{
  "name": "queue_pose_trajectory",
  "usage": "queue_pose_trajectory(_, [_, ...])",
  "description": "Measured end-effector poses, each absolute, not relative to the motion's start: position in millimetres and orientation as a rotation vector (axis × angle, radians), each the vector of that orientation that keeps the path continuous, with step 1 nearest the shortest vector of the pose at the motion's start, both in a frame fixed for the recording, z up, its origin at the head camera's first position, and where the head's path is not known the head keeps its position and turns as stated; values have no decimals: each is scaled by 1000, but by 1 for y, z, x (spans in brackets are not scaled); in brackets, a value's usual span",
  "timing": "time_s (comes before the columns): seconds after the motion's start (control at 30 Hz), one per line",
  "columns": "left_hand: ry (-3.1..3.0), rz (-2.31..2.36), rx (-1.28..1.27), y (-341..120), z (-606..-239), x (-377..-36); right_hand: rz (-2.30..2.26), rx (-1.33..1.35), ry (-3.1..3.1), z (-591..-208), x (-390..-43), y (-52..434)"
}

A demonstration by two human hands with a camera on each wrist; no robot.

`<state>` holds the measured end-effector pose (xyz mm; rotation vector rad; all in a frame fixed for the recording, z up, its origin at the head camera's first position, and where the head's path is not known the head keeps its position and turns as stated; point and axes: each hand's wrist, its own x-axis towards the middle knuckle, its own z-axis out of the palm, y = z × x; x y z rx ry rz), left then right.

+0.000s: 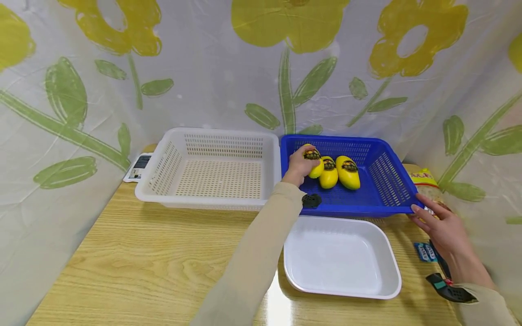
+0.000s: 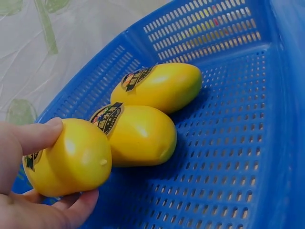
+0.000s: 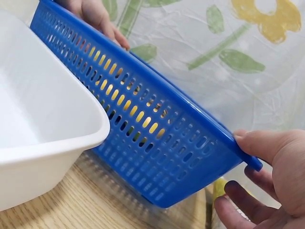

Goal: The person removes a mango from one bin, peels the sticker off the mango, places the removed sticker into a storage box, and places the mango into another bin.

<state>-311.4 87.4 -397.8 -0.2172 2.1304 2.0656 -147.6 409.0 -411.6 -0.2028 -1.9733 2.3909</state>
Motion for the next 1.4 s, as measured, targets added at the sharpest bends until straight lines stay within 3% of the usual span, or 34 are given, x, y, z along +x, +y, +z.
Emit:
queue_pose_trajectory(0.33, [2097,2002,-198,87,-397,-310,2382,-200,-1988,-412,-148,410])
queue_pose_trajectory(0.9, [1852,1950,311,58,-373,-310,2377,-226,-2002,-411,-148,408])
queue_pose_trajectory(1.4, [1930,1811,630,7,-349,-283,2370,-191,-2011,-411,-146,408])
